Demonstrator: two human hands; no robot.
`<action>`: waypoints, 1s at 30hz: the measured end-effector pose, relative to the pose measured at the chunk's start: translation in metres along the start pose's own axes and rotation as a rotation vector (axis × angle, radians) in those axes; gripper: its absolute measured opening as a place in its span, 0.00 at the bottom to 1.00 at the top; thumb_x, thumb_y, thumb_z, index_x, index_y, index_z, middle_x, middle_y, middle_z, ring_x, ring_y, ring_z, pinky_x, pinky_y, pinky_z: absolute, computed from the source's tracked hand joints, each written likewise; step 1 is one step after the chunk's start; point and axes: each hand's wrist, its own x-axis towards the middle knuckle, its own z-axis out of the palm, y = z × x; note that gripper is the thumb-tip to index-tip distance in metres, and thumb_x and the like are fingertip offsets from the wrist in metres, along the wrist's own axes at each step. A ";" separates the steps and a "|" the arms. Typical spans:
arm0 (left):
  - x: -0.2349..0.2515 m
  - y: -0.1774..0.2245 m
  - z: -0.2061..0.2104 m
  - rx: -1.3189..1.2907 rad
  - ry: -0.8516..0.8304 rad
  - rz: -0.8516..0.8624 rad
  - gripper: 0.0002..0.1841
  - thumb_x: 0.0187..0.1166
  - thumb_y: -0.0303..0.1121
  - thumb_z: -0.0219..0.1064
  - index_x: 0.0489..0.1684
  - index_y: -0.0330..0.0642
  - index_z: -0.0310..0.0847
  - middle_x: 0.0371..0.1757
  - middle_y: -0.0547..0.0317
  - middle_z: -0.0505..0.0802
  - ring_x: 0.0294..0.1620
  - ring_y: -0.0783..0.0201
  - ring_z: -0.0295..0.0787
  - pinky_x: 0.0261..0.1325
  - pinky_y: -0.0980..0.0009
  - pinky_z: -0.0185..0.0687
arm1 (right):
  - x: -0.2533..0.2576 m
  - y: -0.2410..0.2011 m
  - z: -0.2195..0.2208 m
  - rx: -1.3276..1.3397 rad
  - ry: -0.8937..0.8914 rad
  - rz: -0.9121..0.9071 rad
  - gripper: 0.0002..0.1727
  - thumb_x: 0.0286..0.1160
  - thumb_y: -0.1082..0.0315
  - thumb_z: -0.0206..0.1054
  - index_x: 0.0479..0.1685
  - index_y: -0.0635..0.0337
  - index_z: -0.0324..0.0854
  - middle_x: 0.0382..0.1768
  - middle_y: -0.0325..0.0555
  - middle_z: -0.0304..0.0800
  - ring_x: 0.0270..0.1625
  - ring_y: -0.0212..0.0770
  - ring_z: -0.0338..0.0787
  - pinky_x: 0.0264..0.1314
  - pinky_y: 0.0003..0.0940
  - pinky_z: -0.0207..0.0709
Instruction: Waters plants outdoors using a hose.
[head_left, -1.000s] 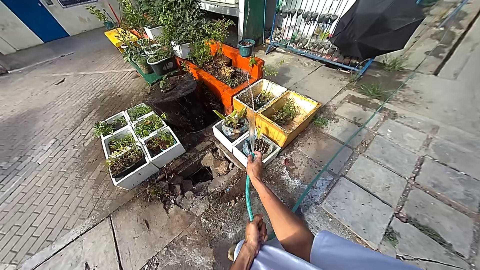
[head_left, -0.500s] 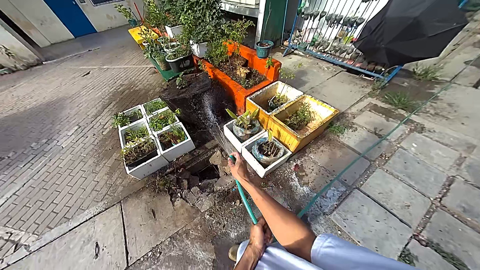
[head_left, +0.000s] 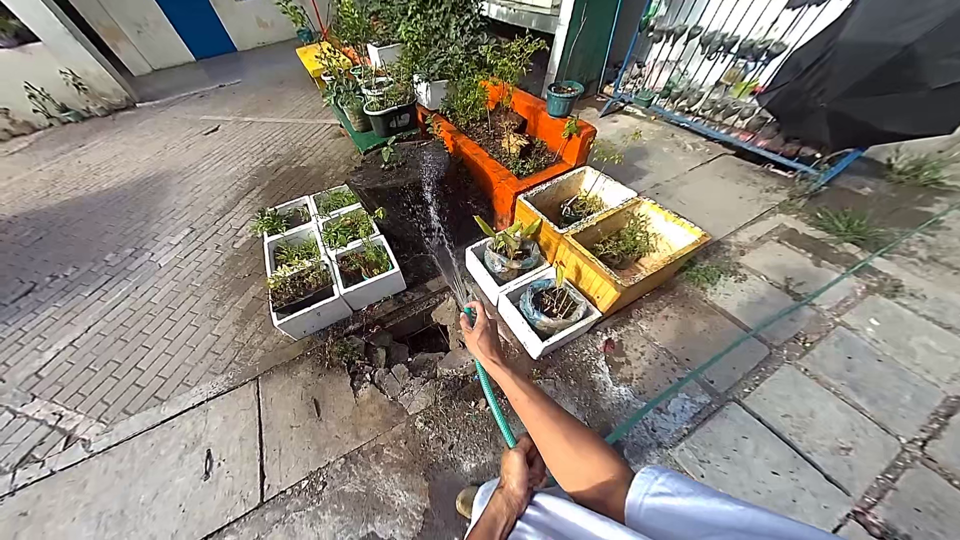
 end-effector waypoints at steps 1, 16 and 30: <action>-0.001 0.000 0.001 -0.002 0.009 0.000 0.27 0.93 0.35 0.37 0.12 0.51 0.65 0.05 0.72 0.64 0.05 0.76 0.53 0.11 0.79 0.51 | 0.000 0.000 0.002 -0.002 -0.006 -0.009 0.21 0.90 0.58 0.59 0.75 0.55 0.76 0.47 0.57 0.93 0.51 0.53 0.94 0.60 0.48 0.84; 0.000 0.002 -0.003 -0.001 -0.015 0.010 0.28 0.94 0.35 0.37 0.12 0.51 0.65 0.06 0.71 0.65 0.05 0.76 0.54 0.12 0.78 0.53 | -0.008 -0.007 0.000 0.087 0.158 -0.149 0.21 0.88 0.58 0.62 0.74 0.57 0.78 0.34 0.55 0.92 0.36 0.50 0.93 0.48 0.47 0.85; -0.001 0.001 -0.002 -0.007 0.001 0.019 0.27 0.94 0.34 0.39 0.13 0.50 0.66 0.05 0.71 0.65 0.05 0.76 0.54 0.11 0.79 0.53 | -0.012 -0.013 0.003 0.050 0.101 -0.172 0.21 0.89 0.57 0.61 0.74 0.55 0.78 0.35 0.54 0.93 0.38 0.50 0.93 0.49 0.46 0.85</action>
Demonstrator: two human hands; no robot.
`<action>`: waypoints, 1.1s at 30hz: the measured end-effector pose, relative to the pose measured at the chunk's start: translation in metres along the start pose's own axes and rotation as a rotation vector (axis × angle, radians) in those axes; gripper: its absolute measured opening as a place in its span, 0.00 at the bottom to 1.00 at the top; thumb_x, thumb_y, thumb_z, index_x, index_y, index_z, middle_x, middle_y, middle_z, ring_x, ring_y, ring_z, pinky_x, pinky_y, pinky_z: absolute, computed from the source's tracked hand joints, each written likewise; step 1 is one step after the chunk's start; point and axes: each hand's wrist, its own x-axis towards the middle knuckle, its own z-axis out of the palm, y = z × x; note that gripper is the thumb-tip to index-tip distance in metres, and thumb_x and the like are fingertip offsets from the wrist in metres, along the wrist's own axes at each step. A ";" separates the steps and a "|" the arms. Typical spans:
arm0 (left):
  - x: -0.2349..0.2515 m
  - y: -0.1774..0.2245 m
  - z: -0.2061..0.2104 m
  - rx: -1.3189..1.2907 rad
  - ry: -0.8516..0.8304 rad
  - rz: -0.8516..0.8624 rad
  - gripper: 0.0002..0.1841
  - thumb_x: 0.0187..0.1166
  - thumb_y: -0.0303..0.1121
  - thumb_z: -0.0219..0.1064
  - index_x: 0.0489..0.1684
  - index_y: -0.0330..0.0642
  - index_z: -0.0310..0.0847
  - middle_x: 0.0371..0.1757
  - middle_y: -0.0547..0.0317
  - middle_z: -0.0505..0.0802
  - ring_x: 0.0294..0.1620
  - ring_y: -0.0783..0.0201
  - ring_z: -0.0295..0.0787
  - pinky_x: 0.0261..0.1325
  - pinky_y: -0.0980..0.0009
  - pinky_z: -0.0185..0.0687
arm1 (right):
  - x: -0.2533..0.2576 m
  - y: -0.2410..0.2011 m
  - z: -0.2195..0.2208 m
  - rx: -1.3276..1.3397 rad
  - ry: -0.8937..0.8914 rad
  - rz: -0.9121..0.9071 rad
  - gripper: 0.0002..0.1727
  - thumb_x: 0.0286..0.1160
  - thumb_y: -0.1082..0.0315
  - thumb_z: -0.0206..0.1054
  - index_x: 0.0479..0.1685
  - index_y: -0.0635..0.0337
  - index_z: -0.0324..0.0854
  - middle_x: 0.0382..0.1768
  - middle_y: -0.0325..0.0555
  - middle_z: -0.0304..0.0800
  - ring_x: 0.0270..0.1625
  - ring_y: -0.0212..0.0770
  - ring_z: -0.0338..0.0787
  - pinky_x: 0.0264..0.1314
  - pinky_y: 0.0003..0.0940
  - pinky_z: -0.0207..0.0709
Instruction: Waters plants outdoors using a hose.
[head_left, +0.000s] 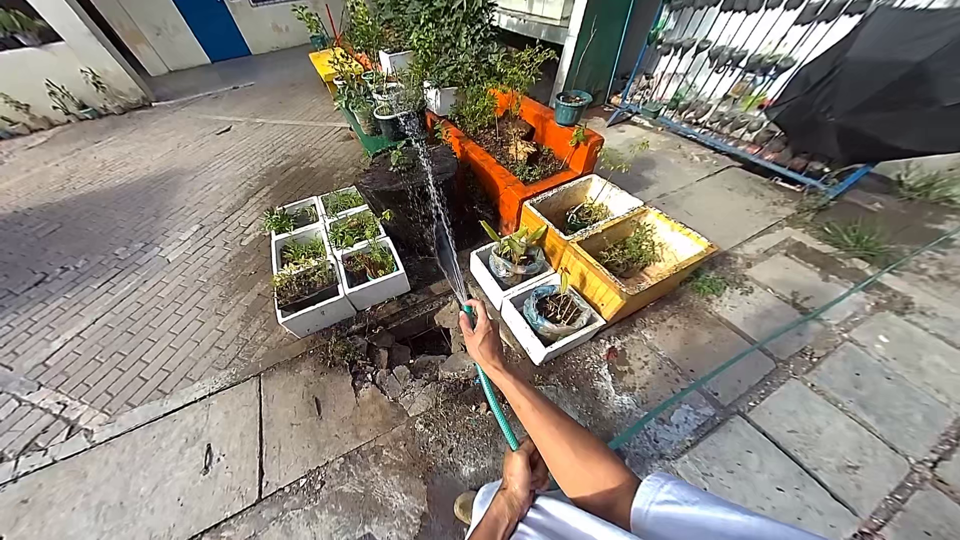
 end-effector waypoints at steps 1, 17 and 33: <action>0.000 0.000 0.000 0.001 0.006 0.000 0.26 0.94 0.34 0.39 0.13 0.50 0.66 0.06 0.71 0.65 0.05 0.76 0.54 0.11 0.79 0.53 | 0.000 -0.001 0.000 0.004 -0.005 0.002 0.20 0.89 0.57 0.61 0.73 0.55 0.78 0.35 0.54 0.92 0.37 0.49 0.93 0.48 0.46 0.85; -0.004 0.004 0.002 0.009 0.014 -0.004 0.26 0.94 0.34 0.39 0.15 0.50 0.67 0.06 0.71 0.66 0.05 0.76 0.55 0.12 0.79 0.53 | 0.000 0.001 0.003 0.029 0.033 -0.005 0.20 0.88 0.58 0.62 0.72 0.57 0.79 0.34 0.54 0.92 0.36 0.50 0.92 0.47 0.47 0.85; 0.001 0.000 -0.003 0.010 -0.022 -0.023 0.24 0.93 0.33 0.40 0.15 0.51 0.65 0.07 0.72 0.63 0.05 0.75 0.54 0.12 0.78 0.54 | 0.004 0.009 -0.008 0.025 0.097 0.063 0.21 0.89 0.58 0.61 0.74 0.56 0.77 0.30 0.52 0.90 0.31 0.49 0.90 0.44 0.48 0.84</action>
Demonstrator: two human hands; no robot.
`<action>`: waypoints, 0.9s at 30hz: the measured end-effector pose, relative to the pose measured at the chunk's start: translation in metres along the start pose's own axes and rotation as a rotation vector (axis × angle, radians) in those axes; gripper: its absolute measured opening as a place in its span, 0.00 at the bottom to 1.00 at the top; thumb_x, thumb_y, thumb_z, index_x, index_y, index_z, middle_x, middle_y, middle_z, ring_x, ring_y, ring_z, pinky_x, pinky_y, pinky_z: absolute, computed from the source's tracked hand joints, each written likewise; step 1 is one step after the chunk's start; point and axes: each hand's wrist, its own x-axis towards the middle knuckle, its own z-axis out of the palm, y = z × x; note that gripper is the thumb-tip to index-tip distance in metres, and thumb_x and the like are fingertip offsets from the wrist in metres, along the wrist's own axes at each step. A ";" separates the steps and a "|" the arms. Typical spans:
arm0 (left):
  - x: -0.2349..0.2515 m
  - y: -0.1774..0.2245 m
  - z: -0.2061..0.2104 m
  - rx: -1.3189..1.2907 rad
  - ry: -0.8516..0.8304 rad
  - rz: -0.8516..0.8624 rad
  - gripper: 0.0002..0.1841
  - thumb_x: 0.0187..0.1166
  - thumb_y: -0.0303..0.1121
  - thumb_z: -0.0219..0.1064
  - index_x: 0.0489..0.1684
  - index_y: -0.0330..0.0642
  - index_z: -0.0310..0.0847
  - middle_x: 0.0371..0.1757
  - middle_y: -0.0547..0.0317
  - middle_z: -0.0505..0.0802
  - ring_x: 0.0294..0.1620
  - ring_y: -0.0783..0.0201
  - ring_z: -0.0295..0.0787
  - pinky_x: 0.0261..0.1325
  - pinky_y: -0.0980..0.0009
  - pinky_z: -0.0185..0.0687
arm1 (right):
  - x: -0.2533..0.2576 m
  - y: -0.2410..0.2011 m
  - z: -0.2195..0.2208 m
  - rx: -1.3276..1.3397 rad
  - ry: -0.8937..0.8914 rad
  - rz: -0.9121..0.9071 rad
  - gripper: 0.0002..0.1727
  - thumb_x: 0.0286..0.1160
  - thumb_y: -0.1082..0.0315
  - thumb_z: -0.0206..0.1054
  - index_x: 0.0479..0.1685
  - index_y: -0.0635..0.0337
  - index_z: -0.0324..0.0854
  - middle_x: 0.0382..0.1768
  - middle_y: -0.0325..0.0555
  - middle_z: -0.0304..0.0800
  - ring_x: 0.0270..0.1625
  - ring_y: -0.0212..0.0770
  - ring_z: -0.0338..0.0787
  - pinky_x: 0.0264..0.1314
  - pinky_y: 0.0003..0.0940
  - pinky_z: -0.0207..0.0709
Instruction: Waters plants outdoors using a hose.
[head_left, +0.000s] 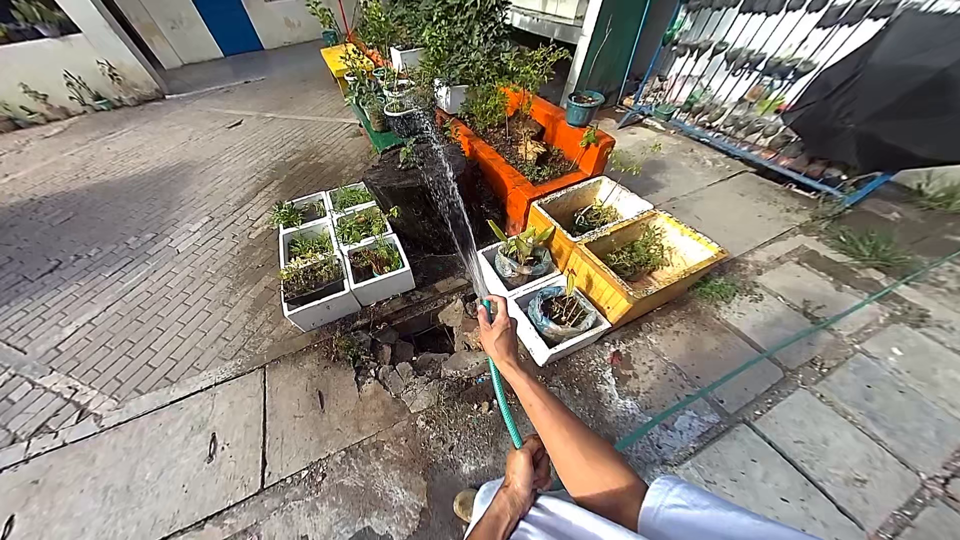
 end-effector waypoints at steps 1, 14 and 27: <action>0.001 -0.001 0.000 0.002 -0.005 0.000 0.24 0.92 0.33 0.41 0.15 0.52 0.65 0.07 0.72 0.63 0.05 0.75 0.54 0.12 0.78 0.54 | 0.000 0.001 -0.001 -0.002 0.010 0.001 0.21 0.89 0.58 0.61 0.74 0.56 0.77 0.31 0.53 0.90 0.32 0.49 0.90 0.44 0.48 0.84; 0.000 -0.001 -0.001 -0.007 -0.031 0.010 0.25 0.93 0.34 0.39 0.15 0.52 0.64 0.06 0.72 0.63 0.06 0.75 0.53 0.12 0.78 0.52 | -0.002 -0.005 0.002 -0.005 -0.037 -0.007 0.21 0.88 0.58 0.62 0.74 0.56 0.77 0.32 0.53 0.91 0.33 0.48 0.91 0.45 0.46 0.84; -0.001 0.000 0.001 -0.002 -0.002 0.009 0.25 0.93 0.34 0.38 0.14 0.52 0.64 0.06 0.72 0.64 0.05 0.75 0.54 0.12 0.78 0.54 | -0.004 -0.012 0.006 -0.014 -0.078 -0.039 0.22 0.87 0.58 0.63 0.73 0.59 0.77 0.36 0.56 0.91 0.38 0.51 0.92 0.50 0.47 0.84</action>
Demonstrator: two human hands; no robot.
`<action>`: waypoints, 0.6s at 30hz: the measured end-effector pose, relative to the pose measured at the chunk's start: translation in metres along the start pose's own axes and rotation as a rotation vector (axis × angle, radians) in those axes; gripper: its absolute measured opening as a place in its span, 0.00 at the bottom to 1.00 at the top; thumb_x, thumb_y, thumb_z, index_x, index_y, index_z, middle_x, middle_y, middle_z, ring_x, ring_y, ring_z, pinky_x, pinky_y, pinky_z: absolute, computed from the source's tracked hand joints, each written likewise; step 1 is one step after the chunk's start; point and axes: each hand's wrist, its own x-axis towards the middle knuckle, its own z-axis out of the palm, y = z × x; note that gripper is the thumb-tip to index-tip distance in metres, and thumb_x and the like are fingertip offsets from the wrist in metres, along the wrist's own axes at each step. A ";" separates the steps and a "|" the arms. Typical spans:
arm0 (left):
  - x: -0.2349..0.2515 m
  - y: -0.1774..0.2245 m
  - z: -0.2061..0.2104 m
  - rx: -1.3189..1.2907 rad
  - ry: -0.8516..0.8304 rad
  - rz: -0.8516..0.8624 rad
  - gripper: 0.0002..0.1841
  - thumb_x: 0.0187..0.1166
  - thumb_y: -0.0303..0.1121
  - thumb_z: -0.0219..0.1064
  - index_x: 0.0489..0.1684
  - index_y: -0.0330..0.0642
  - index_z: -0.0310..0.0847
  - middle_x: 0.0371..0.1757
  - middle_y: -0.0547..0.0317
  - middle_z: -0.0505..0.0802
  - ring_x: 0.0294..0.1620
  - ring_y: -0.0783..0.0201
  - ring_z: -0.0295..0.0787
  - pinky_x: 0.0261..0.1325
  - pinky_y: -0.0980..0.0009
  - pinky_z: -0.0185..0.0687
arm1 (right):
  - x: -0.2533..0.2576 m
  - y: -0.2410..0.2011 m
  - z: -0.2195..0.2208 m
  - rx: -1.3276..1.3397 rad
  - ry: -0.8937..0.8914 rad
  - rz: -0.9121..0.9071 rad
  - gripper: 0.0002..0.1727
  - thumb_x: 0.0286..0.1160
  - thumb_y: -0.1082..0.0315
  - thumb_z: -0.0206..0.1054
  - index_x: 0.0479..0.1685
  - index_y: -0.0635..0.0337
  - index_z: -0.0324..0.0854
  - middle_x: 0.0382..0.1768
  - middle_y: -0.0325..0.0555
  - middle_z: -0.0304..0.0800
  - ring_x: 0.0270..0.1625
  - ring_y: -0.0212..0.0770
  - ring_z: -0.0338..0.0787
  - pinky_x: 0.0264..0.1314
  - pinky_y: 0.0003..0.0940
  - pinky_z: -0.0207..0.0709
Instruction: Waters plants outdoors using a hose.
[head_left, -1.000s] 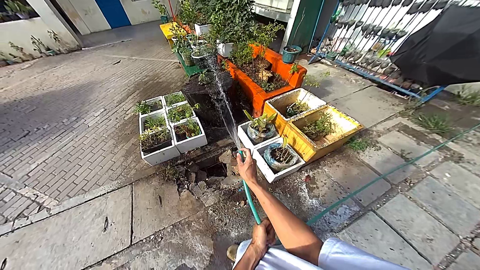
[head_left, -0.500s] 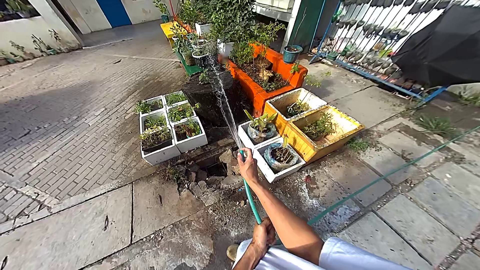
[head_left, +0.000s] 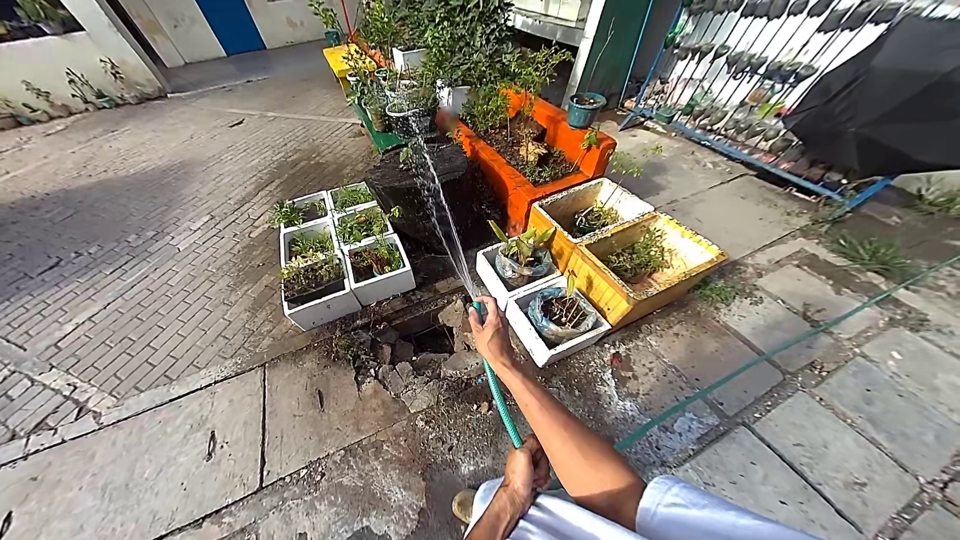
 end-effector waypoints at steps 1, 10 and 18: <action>0.000 0.000 0.000 0.001 -0.001 0.001 0.25 0.93 0.34 0.38 0.15 0.51 0.64 0.06 0.72 0.64 0.05 0.75 0.54 0.12 0.78 0.54 | -0.001 -0.001 0.000 -0.001 -0.004 -0.003 0.21 0.87 0.58 0.63 0.73 0.59 0.77 0.36 0.56 0.91 0.38 0.51 0.92 0.50 0.47 0.84; -0.003 0.003 0.002 0.006 0.008 0.017 0.25 0.93 0.34 0.38 0.15 0.52 0.65 0.06 0.72 0.65 0.06 0.76 0.54 0.12 0.79 0.53 | -0.003 -0.002 0.004 0.019 -0.015 -0.024 0.22 0.87 0.59 0.63 0.73 0.60 0.77 0.34 0.55 0.90 0.35 0.50 0.91 0.48 0.47 0.85; -0.004 0.006 -0.002 -0.003 0.017 0.017 0.26 0.94 0.34 0.39 0.14 0.51 0.65 0.06 0.72 0.65 0.05 0.76 0.53 0.12 0.79 0.52 | -0.004 -0.005 0.011 0.031 0.001 -0.058 0.21 0.87 0.60 0.64 0.72 0.61 0.77 0.34 0.55 0.90 0.34 0.49 0.90 0.46 0.46 0.84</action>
